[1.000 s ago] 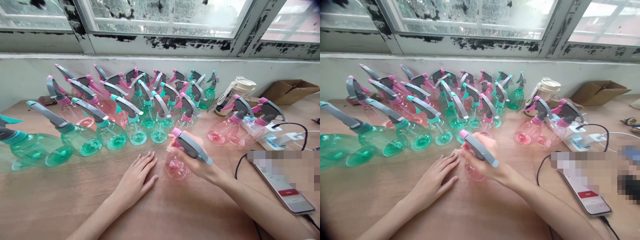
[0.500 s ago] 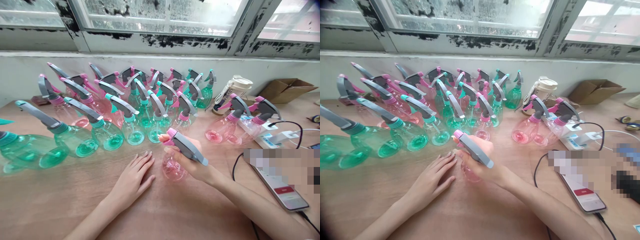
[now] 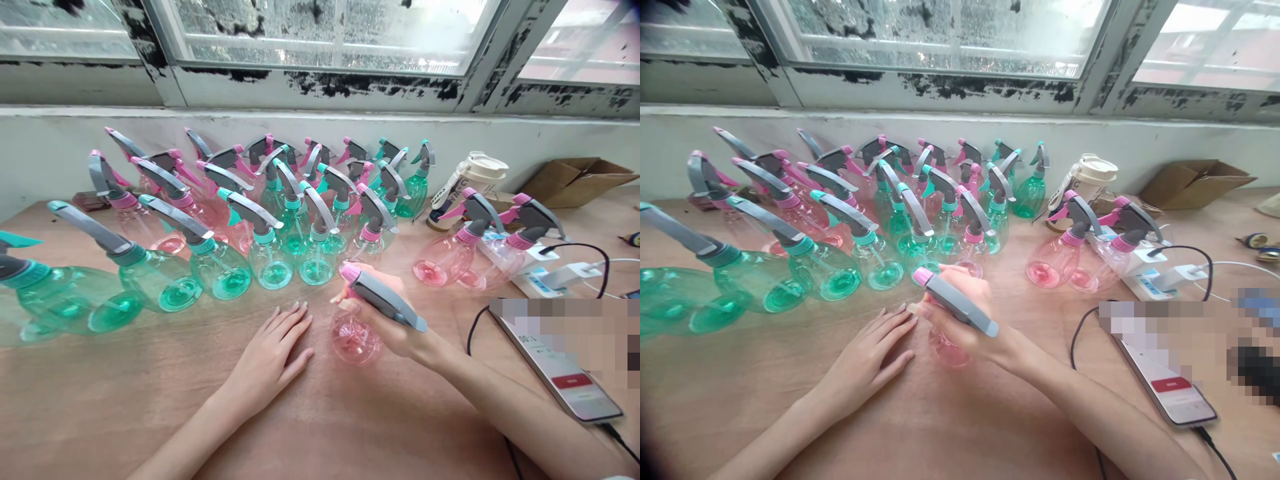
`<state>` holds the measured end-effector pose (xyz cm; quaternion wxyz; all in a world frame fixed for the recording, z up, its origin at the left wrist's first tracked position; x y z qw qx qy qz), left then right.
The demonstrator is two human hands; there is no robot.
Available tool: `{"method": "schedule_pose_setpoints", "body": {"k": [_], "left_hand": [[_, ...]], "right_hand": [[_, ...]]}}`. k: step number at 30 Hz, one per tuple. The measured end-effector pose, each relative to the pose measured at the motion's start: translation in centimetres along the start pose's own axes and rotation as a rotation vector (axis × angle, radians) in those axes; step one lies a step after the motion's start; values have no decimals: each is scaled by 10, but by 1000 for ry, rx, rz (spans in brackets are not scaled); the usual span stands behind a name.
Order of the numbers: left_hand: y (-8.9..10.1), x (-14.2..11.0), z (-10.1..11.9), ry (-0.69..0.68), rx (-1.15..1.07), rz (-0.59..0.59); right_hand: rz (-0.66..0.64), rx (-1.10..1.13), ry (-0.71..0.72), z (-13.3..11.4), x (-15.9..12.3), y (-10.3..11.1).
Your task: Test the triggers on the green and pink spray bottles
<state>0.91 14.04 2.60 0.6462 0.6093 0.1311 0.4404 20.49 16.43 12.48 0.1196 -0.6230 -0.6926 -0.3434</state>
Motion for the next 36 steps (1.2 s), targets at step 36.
{"method": "schedule_pose_setpoints", "body": {"k": [36], "left_hand": [[2,2,4,23,-17,-33]], "right_hand": [[-53,134,-129,9,-11,2]]}}
Point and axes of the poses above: each hand's wrist, its own x-axis towards the middle knuckle, its own y-axis out of the back of the hand, z = x × y, the point moved 4 cm from there along x, towards the middle knuckle, and after that the axes turned 7 degrees about z, right-handed, at the moved point
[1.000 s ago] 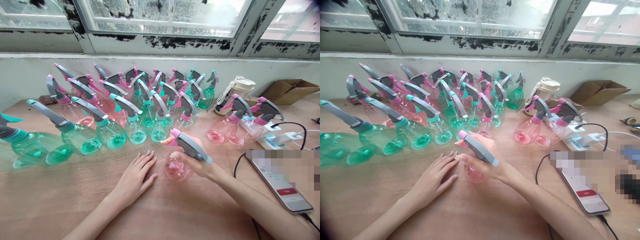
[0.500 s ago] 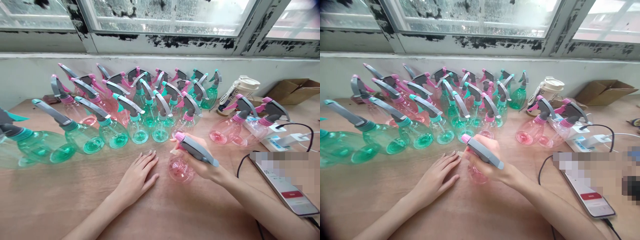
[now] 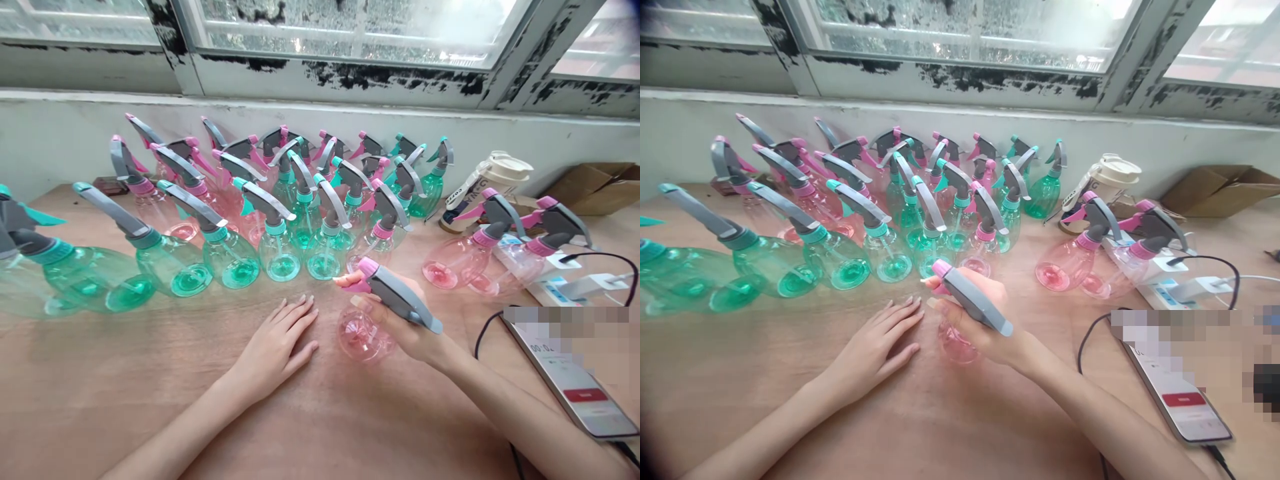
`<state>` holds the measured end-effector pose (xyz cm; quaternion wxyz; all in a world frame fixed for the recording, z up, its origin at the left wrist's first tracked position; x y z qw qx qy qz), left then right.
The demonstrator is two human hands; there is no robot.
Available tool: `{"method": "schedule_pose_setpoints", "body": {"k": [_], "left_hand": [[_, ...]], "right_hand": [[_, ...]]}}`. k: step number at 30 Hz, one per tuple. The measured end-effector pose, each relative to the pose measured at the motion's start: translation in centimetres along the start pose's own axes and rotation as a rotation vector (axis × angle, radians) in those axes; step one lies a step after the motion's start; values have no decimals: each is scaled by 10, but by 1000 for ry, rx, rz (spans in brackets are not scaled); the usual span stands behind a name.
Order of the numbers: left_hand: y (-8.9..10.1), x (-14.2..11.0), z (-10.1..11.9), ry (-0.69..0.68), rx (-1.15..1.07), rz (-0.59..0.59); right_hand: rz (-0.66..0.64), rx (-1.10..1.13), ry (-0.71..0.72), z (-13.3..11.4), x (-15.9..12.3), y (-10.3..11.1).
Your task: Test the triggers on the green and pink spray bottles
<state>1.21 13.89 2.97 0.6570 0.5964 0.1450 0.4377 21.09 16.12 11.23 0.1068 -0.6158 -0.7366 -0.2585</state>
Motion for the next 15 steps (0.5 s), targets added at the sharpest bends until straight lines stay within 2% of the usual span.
{"method": "schedule_pose_setpoints", "body": {"k": [4,11,15], "left_hand": [[0,0,0,5,-1,-5],[0,0,-1,9,-31,13],[-1,0,-1,2,-15,14]], "right_hand": [[5,-4,35,-2,-1,1],[68,-141,50,-4,0,5],[51,-113,38,-4,0,5]]}}
Point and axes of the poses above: each hand's wrist, its own x-axis towards the middle knuckle, its own y-axis out of the back of the hand, z = x × y, the point moved 4 cm from there along x, towards the middle knuckle, and after that the axes turned 7 degrees about z, right-handed, at the moved point
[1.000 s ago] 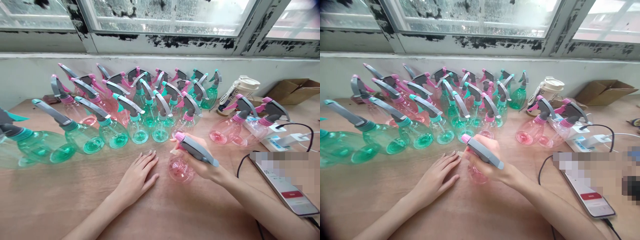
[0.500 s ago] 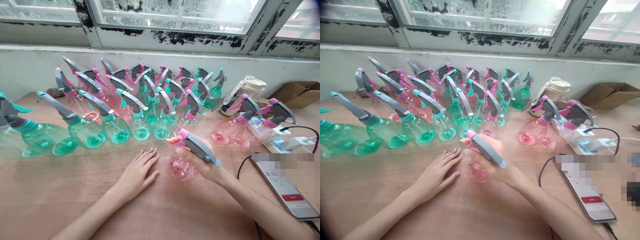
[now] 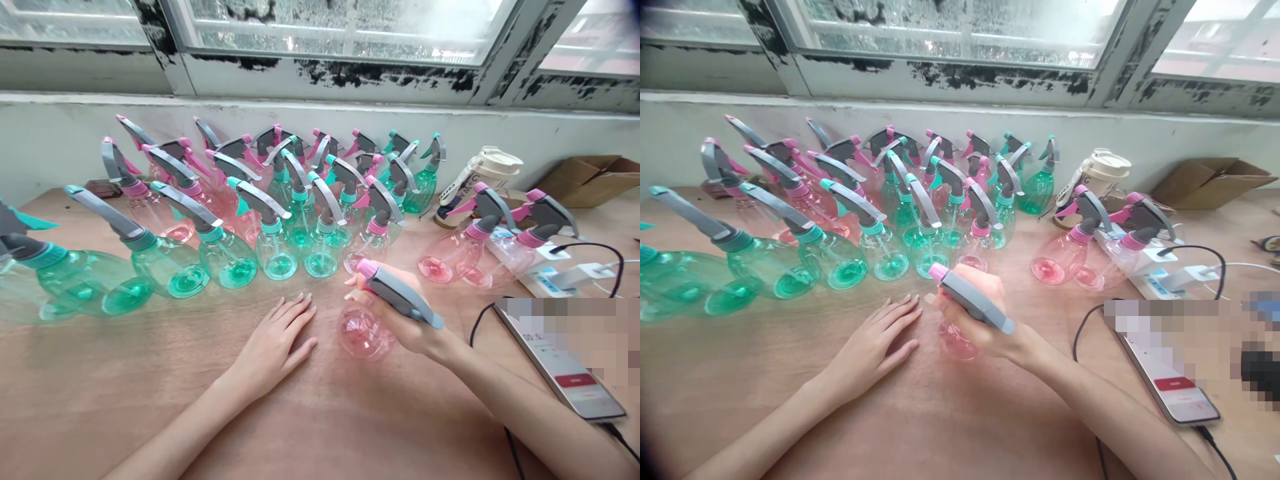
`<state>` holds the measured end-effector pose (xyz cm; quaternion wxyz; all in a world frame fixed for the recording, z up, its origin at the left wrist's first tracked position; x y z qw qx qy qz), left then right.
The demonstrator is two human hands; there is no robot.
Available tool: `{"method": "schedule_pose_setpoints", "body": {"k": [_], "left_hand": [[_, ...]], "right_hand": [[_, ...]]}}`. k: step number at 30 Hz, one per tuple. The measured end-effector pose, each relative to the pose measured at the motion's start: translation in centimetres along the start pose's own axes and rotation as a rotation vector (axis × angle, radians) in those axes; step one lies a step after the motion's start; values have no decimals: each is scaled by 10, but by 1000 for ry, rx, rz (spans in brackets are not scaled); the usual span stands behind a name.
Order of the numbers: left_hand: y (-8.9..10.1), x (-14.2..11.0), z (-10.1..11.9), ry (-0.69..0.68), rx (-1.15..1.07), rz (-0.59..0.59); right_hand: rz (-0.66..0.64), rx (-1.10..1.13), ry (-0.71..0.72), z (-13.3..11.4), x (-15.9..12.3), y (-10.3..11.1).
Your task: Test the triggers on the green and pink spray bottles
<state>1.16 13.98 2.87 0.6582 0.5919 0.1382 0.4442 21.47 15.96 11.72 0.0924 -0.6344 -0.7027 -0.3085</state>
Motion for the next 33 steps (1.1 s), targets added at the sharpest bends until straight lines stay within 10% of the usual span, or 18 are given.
{"method": "schedule_pose_setpoints", "body": {"k": [19,33], "left_hand": [[-3,0,-2,1,28,-14],[-5,0,-5,-19,33,20]], "right_hand": [[-13,-295,36,11,-49,13],[276,-674,-358,67,-35,105]]}}
Point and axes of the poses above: each hand's wrist, its own x-axis towards the middle knuckle, its own y-axis out of the back of the hand, z = x × y, the point moved 4 cm from there along x, towards the middle knuckle, and after that the axes turned 7 degrees about z, right-handed, at the moved point
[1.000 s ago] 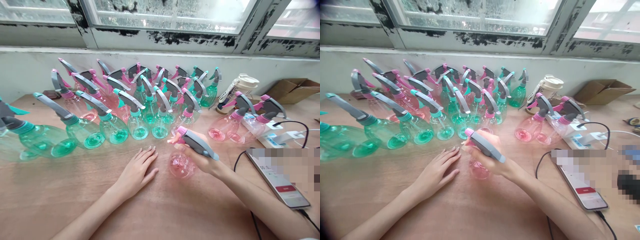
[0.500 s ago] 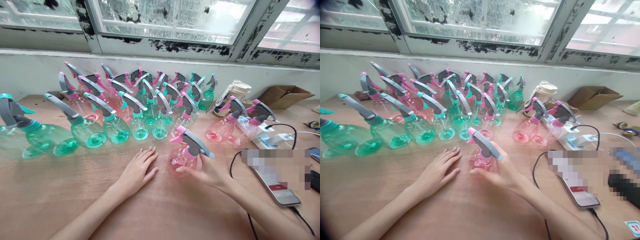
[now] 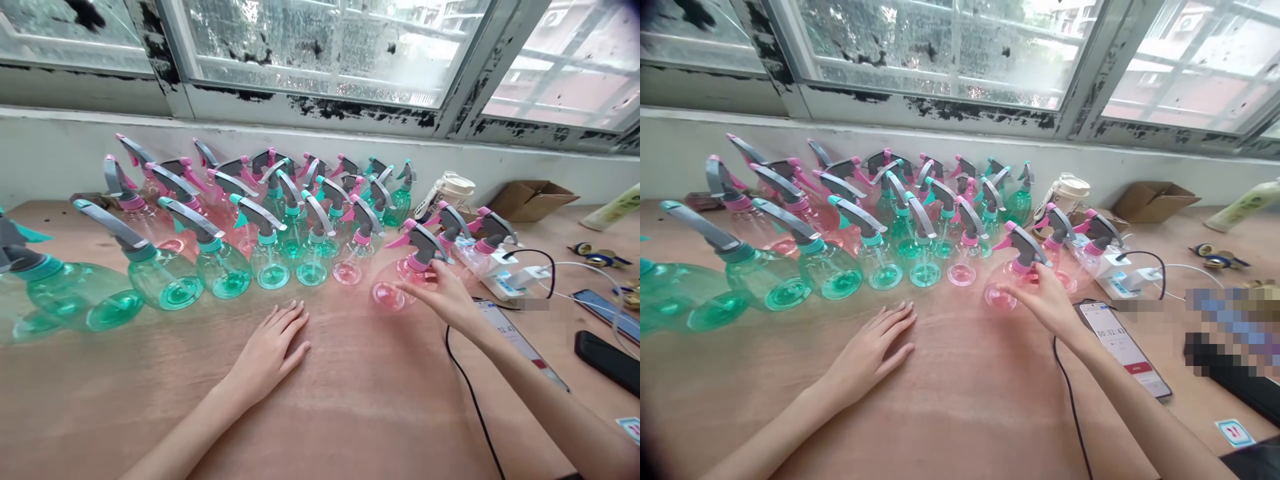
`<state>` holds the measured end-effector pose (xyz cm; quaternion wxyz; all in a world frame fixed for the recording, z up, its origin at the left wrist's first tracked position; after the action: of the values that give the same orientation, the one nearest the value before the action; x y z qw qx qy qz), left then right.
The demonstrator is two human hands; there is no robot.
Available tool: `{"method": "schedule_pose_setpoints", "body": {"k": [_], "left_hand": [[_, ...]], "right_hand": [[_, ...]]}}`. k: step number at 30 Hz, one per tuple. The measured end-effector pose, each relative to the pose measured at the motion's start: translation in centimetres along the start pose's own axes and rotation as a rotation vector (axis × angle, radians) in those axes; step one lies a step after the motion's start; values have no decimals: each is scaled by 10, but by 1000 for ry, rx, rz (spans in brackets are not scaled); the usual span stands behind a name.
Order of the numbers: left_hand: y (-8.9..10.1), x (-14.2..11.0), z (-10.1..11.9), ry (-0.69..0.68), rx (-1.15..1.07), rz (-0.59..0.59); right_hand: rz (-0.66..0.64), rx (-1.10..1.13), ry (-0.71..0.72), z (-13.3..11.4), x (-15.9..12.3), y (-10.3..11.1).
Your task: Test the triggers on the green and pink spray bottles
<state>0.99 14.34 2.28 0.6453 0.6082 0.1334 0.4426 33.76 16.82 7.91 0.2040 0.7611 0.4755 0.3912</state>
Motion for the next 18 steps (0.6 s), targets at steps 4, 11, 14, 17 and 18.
{"method": "schedule_pose_setpoints", "body": {"k": [4,11,14,17,18], "left_hand": [[0,0,-1,-3,12,-9],[0,0,-1,-7,1,9],[0,0,-1,-8,-6,8],[0,1,-1,1,-13,-4],[0,1,-1,5,-16,-6]], "right_hand": [[57,57,-75,0,16,-13],[133,67,-60,-6,32,-31],[188,95,-46,-5,34,-36],[236,113,-66,-3,29,-39],[243,131,-64,-4,26,-39]]}}
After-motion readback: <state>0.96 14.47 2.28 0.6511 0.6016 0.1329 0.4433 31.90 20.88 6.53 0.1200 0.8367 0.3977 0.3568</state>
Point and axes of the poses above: each hand's wrist, its own x-axis towards the middle knuckle, its own y-axis out of the back of the hand, z = x × y, the point moved 4 cm from there along x, towards the middle knuckle, and after that the axes turned 7 degrees about z, right-handed, at the moved point
